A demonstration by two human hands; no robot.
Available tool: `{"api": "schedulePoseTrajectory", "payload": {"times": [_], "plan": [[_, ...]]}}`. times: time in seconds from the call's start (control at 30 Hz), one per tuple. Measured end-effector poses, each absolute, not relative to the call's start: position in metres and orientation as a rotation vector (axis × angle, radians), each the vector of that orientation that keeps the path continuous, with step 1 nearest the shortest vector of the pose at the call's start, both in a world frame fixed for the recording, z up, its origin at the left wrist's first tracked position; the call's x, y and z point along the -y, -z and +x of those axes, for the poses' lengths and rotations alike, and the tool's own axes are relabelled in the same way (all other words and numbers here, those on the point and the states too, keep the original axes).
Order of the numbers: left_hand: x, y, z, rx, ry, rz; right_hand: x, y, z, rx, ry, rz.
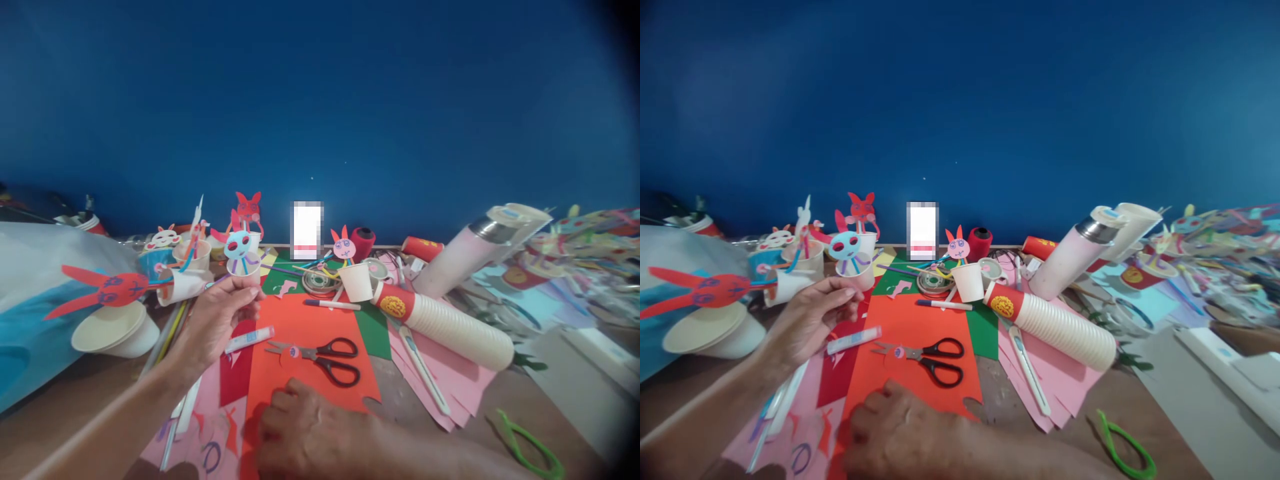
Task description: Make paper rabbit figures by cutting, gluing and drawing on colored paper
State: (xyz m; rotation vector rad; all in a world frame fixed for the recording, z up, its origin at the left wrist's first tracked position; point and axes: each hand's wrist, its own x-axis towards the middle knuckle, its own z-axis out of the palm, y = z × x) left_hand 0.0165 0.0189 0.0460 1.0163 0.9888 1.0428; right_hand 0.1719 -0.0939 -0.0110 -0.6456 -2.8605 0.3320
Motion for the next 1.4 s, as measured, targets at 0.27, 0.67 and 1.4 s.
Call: {"api": "schedulePoseTrajectory", "payload": {"times": [0.27,0.67,1.4], "plan": [[-0.012,-0.038,0.036,-0.957,-0.916,0.995,0.084,-0.004,0.183,2.708,-0.56,-0.685],[-0.012,-0.036,0.035,-1.063,-0.832,0.906,0.006,0.0,0.266,2.188,-0.044,-1.442],[-0.026,-0.048,0.013,-0.933,-1.148,0.864,0.011,0.025,0.257,2.262,0.418,-1.646]]}}
